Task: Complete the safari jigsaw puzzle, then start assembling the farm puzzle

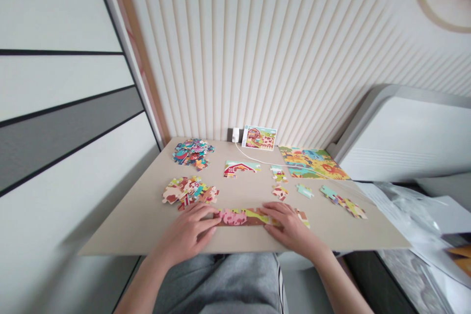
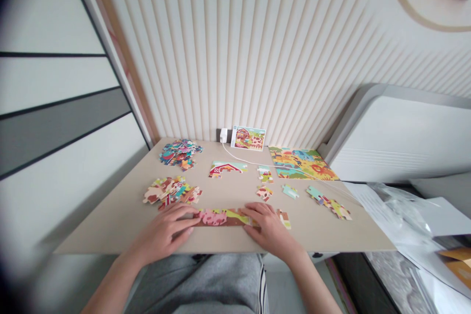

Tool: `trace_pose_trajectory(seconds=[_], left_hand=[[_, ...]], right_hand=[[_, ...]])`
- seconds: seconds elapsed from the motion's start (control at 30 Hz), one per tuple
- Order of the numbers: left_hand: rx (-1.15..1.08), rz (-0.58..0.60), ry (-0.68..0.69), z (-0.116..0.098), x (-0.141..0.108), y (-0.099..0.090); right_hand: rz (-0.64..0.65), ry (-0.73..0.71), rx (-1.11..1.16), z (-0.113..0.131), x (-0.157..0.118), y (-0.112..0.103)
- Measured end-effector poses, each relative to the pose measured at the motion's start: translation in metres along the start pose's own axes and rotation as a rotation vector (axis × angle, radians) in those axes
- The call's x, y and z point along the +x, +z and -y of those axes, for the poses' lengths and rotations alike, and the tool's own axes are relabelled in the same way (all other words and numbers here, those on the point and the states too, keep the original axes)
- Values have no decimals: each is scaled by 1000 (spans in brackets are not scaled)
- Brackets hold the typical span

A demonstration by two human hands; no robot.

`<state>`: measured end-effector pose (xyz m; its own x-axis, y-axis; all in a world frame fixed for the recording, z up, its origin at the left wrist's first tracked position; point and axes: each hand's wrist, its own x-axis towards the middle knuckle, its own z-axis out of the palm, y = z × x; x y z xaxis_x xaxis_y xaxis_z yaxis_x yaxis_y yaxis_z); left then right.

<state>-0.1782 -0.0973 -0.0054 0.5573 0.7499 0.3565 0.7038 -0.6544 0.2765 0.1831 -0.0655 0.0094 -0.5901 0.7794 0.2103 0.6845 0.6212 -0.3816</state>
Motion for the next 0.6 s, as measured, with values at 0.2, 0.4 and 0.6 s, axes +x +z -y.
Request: trace_pose_trajectory(seconds=[0.2, 0.4, 0.6], left_hand=[[-22, -38, -7, 1, -1, 1], [-8, -44, -14, 2, -1, 4], [0, -25, -14, 1, 0, 2]], right_hand=[[1, 25, 64, -20, -11, 2], [-20, 23, 89, -21, -11, -2], [-23, -36, 52, -21, -9, 0]])
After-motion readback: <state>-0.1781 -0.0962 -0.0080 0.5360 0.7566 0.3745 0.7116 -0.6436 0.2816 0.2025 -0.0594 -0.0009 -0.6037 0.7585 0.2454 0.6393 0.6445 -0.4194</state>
